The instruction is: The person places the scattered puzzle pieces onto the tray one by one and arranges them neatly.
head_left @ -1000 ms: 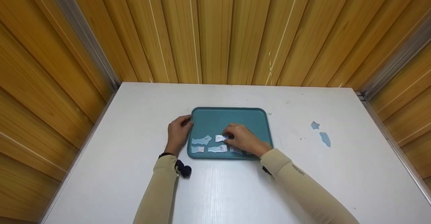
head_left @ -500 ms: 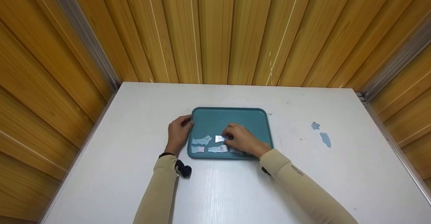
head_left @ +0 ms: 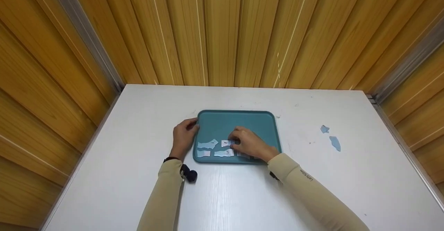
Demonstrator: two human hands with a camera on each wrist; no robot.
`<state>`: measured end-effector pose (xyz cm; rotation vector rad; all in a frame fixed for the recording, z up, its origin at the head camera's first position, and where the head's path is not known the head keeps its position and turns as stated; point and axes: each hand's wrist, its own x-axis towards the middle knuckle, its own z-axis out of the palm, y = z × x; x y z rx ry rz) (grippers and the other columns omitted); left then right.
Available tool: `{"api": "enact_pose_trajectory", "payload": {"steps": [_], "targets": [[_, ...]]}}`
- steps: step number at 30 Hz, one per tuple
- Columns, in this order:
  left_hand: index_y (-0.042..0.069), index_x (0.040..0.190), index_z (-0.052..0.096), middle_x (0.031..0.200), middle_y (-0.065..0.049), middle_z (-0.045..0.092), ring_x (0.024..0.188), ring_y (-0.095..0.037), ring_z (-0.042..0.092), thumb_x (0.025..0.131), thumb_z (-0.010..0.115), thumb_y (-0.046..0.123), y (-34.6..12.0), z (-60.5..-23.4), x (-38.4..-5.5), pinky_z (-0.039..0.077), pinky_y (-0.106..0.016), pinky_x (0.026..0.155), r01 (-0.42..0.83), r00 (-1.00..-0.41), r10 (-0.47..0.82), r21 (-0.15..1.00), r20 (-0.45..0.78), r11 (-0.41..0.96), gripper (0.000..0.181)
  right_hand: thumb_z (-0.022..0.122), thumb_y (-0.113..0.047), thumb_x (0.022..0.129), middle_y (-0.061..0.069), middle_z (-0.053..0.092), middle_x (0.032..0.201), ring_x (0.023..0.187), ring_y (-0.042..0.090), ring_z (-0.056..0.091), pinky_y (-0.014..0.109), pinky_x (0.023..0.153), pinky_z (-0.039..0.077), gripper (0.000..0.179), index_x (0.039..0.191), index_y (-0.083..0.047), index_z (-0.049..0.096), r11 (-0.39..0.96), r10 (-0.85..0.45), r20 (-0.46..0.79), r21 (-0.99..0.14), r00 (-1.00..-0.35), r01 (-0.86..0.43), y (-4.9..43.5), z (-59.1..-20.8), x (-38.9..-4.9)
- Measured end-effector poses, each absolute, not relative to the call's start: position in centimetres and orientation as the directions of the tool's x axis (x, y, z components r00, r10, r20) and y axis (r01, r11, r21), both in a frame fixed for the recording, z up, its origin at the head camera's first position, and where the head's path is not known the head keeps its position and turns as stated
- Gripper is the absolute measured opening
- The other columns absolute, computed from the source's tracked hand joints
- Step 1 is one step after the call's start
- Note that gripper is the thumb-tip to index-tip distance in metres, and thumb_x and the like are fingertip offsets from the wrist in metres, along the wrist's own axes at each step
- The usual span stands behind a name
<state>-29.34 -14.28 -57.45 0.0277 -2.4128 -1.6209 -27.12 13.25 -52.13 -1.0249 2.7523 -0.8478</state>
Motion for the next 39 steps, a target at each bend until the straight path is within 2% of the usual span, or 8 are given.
{"api": "enact_pose_trajectory", "payload": {"steps": [12,29,39], "targets": [[0.001,0.131,0.073,0.126,-0.015,0.073,0.118,-0.028,0.068,0.1,0.072,0.005,-14.3,-57.2,-29.3,0.054,-0.042,0.102,0.136,-0.966,-0.146,0.903,0.211,0.406,0.031,0.079,-0.009,0.097,0.016,0.067,0.118,0.112,0.032,0.068,0.047,0.098,0.057,0.031,0.124,0.003,0.072,0.612,-0.572,0.091,-0.614,-0.815,-0.498,14.8,-50.5,-27.6],[0.002,0.132,0.073,0.127,-0.014,0.073,0.118,-0.027,0.068,0.101,0.072,0.006,-14.4,-57.5,-29.3,0.054,-0.042,0.102,0.137,-0.967,-0.142,0.899,0.213,0.416,0.032,0.08,-0.008,0.096,0.017,0.066,0.122,0.117,0.036,0.066,0.05,0.101,0.056,0.034,0.127,0.004,0.071,0.655,-0.465,0.113,-0.623,-0.878,-0.427,19.6,-49.8,-27.5],[0.002,0.133,0.072,0.126,-0.013,0.073,0.117,-0.026,0.068,0.101,0.071,0.005,-14.1,-57.4,-29.4,0.054,-0.041,0.102,0.097,-0.97,-0.164,0.907,0.178,0.41,0.032,0.078,-0.005,0.096,0.022,0.064,0.122,0.117,0.041,0.065,0.055,0.1,0.055,0.037,0.13,0.006,0.068,0.675,-0.412,0.146,-0.614,-0.899,-0.409,22.4,-49.5,-27.3]]}}
